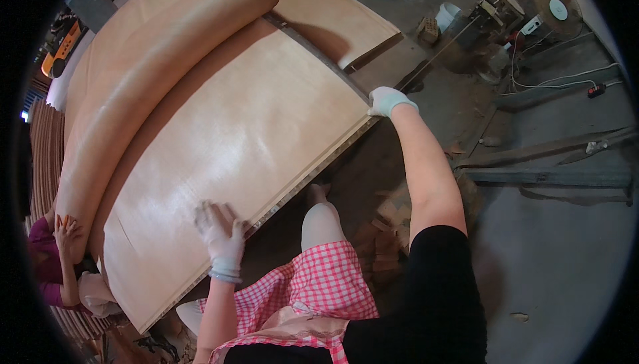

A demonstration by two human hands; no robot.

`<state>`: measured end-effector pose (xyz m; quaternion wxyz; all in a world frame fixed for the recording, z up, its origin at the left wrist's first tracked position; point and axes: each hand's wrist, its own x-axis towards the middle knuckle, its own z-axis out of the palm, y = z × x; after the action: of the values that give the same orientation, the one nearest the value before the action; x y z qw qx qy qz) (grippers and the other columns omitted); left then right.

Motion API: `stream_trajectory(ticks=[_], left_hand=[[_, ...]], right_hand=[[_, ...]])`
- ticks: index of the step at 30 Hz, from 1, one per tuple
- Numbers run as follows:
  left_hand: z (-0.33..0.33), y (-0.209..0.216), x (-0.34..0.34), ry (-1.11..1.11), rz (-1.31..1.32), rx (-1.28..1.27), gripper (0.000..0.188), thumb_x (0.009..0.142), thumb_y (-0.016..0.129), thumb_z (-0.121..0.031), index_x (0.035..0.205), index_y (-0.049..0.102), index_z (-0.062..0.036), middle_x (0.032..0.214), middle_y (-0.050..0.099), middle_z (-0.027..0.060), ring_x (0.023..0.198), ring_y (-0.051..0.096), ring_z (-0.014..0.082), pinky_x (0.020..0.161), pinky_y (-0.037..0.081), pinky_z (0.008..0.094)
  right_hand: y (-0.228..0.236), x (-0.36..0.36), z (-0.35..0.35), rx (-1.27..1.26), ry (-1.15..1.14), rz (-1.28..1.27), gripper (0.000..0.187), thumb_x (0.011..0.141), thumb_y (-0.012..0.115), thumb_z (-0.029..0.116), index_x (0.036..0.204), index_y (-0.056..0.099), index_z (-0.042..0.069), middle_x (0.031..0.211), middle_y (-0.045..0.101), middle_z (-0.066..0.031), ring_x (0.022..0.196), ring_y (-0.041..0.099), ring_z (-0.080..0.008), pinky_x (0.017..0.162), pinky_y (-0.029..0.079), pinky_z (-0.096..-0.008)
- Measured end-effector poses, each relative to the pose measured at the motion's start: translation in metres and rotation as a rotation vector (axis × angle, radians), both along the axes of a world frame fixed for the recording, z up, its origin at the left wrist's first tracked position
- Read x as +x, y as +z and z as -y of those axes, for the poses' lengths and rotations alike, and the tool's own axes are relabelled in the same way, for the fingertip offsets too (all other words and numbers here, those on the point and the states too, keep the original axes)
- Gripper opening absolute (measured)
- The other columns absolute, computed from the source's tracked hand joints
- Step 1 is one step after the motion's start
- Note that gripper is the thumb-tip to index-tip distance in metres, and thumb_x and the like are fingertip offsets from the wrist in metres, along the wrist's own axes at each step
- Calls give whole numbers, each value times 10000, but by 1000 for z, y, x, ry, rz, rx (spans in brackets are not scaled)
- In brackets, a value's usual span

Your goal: The person uses a long straight blade to cut thin wood veneer sheets on a workbench. They repeatedly pull the blade along the edge of the veneer to slice it, while a coworker assists by holding and rolling the material.

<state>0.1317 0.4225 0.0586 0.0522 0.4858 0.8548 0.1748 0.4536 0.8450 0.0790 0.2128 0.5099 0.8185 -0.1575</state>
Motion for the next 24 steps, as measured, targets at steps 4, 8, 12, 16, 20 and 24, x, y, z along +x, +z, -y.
stream_trajectory(ticks=[4, 8, 12, 16, 20, 24], left_hand=[[-109, 11, 76, -440, 56, 29, 752, 904, 664, -330, 1489, 391, 56, 1582, 363, 258, 1493, 294, 414, 1251, 171, 518], [-201, -9, 151, -774, 27, 47, 805, 934, 631, -383, 1555, 311, 17, 1613, 338, 217, 1509, 298, 356, 1252, 196, 489], [-252, -19, 198, -833, 52, 17, 823, 930, 633, -400, 1558, 304, 20, 1619, 334, 206, 1508, 303, 347, 1254, 198, 465], [-265, -37, 211, -841, 21, -48, 851, 917, 641, -414, 1560, 296, 23, 1614, 344, 201, 1506, 307, 339, 1251, 197, 464], [-262, -40, 217, -854, -80, -73, 883, 880, 687, -407, 1558, 309, 15, 1608, 351, 195, 1498, 322, 328, 1242, 208, 473], [-269, -34, 221, -831, -93, -118, 883, 855, 719, -379, 1552, 331, 0, 1588, 378, 179, 1465, 365, 318, 1213, 259, 467]], right_hand=[[0, -1, 2, -8, 33, -62, 411, 819, 759, 320, 1128, 738, 50, 1182, 704, -206, 1106, 667, -374, 979, 521, -447], [-6, -4, -5, -10, 79, -31, 398, 826, 751, 346, 1098, 752, 54, 1175, 710, -195, 1096, 674, -366, 963, 532, -448], [-4, -1, -3, -29, 25, -42, 400, 834, 749, 356, 1123, 750, 78, 1191, 706, -184, 1110, 674, -362, 952, 541, -453], [-11, 7, -1, -61, -11, -144, 347, 843, 742, 307, 1105, 733, 80, 1122, 722, -176, 1066, 679, -365, 936, 538, -439], [-8, 34, -6, -177, -55, -331, 276, 833, 727, 255, 1044, 728, 77, 1050, 734, -158, 989, 688, -350, 881, 537, -428], [-11, 36, -5, -151, -68, -353, 245, 831, 717, 230, 1024, 726, 81, 1024, 737, -152, 969, 690, -337, 862, 536, -427]])
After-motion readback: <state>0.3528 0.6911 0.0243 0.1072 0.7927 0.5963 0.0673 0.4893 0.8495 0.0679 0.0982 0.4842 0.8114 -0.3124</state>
